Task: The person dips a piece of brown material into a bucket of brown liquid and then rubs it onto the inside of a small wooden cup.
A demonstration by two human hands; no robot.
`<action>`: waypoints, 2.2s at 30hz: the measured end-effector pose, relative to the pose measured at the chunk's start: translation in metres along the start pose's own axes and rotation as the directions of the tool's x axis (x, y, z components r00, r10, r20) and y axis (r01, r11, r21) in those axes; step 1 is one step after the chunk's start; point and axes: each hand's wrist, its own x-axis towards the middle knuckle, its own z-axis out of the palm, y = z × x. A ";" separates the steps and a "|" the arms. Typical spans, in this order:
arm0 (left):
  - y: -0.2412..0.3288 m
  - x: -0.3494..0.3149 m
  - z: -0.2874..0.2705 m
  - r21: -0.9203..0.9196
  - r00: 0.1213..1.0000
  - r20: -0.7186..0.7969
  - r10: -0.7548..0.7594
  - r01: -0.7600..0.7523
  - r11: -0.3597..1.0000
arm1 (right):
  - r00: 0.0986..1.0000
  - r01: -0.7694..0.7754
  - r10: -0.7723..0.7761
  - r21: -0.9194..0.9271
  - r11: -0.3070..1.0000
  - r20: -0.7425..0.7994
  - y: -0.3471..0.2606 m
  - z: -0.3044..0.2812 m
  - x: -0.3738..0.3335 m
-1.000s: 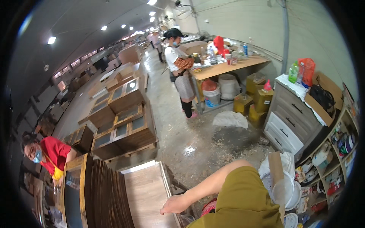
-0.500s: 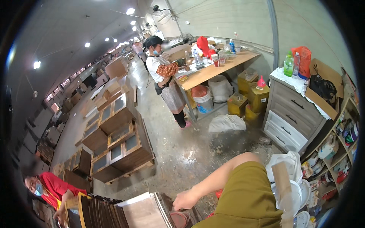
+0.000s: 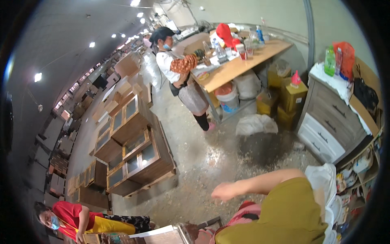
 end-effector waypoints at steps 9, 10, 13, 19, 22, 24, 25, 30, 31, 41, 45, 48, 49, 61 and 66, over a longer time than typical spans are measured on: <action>-0.029 0.060 0.036 -0.059 0.979 0.078 -0.189 0.194 0.979 | 0.954 -0.290 0.280 0.087 0.953 0.106 0.070 0.041 -0.049; -0.042 0.067 0.035 -0.057 0.977 0.010 -0.214 0.215 0.975 | 0.936 -0.342 0.332 0.086 0.936 0.114 0.078 0.031 -0.051; -0.043 0.086 0.058 0.062 0.991 -0.025 -0.132 0.133 0.989 | 0.889 -0.443 0.439 0.008 0.896 0.130 0.107 0.007 -0.046; -0.063 0.132 0.092 0.054 0.971 -0.077 -0.224 0.229 0.972 | 0.947 -0.320 0.320 -0.034 0.947 0.002 0.199 -0.036 0.004; -0.078 0.161 0.124 -0.026 0.993 -0.034 -0.115 0.114 0.993 | 0.879 -0.441 0.454 0.119 0.890 -0.146 0.249 -0.051 0.011; -0.083 0.172 0.132 0.046 0.996 -0.053 -0.066 0.068 0.997 | 0.912 -0.333 0.383 0.280 0.900 -0.146 0.272 -0.071 0.024; -0.085 0.176 0.133 0.116 0.997 -0.065 -0.043 0.051 0.992 | 0.912 -0.388 0.408 0.220 0.895 -0.051 0.283 -0.082 0.033; -0.098 0.207 0.149 0.083 0.993 -0.091 -0.073 0.081 0.993 | 0.960 -0.245 0.258 0.117 0.962 -0.112 0.310 -0.104 0.068; -0.101 0.213 0.150 0.113 0.996 -0.069 -0.054 0.061 0.992 | 0.959 -0.250 0.268 0.176 0.952 -0.087 0.311 -0.103 0.075; -0.129 0.281 0.130 0.146 1.000 -0.003 0.019 -0.018 0.989 | 0.923 -0.295 0.245 0.136 0.946 0.295 0.326 -0.090 0.127; -0.135 0.300 0.116 0.175 0.999 0.011 0.048 -0.049 0.983 | 0.903 -0.332 0.282 0.109 0.937 0.323 0.303 -0.107 0.154; -0.141 0.310 0.107 0.214 1.000 0.002 0.022 -0.022 0.977 | 0.892 -0.347 0.298 0.090 0.934 0.341 0.294 -0.118 0.178; -0.143 0.313 0.104 0.207 1.000 -0.005 0.026 -0.025 0.978 | 0.889 -0.351 0.302 0.089 0.932 0.346 0.294 -0.122 0.184; -0.152 0.321 0.089 0.239 0.994 -0.109 -0.033 0.058 0.969 | 0.883 -0.307 0.242 0.103 0.946 0.403 0.294 -0.146 0.237; -0.155 0.324 0.090 0.326 0.991 -0.116 0.060 -0.019 0.945 | 0.855 -0.328 0.200 0.201 0.923 0.479 0.253 -0.142 0.232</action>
